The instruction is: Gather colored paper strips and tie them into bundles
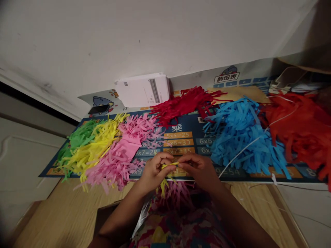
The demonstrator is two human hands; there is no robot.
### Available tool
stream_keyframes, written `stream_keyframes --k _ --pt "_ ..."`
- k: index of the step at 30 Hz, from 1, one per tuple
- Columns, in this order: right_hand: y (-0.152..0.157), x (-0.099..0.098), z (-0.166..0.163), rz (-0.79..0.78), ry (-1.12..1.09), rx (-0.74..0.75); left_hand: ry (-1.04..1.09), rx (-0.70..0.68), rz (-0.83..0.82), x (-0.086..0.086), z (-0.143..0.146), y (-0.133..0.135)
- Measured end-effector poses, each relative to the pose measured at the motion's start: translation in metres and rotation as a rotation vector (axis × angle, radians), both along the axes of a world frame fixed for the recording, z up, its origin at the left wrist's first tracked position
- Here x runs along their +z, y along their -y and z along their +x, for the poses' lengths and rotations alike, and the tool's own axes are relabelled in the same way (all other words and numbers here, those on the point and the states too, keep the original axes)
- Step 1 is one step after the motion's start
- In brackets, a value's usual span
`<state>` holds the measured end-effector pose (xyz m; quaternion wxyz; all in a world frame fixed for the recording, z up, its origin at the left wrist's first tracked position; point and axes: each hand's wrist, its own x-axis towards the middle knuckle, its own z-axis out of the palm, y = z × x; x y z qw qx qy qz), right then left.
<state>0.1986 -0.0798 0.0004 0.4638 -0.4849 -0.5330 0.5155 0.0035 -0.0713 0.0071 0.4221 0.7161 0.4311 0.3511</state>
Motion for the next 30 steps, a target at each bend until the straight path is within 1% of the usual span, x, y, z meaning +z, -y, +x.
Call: stream_keyframes --k 4,12,16,19,22,27,30 --pt "0.0 -0.003 0.0 0.113 0.074 -0.005 -0.003 0.017 0.128 0.003 0.003 -0.003" --pt "0.005 -0.014 0.001 0.184 0.195 -0.089 -0.048 0.079 0.326 0.005 -0.002 -0.003" --pt "0.01 -0.011 -0.001 0.233 0.221 -0.101 -0.011 0.079 0.512 0.006 0.001 -0.002" --pt "0.014 -0.009 -0.001 0.285 0.245 -0.101 -0.035 0.078 0.635 0.004 0.004 -0.001" --pt "0.016 -0.01 0.0 0.303 0.262 -0.107 -0.058 0.092 0.672 0.001 0.007 0.0" --pt "0.016 -0.011 -0.002 0.329 0.282 -0.172 -0.038 0.07 0.694 -0.003 0.01 -0.002" --pt "0.012 -0.009 -0.003 0.369 0.28 -0.191 -0.059 0.066 0.719 -0.009 0.011 -0.008"
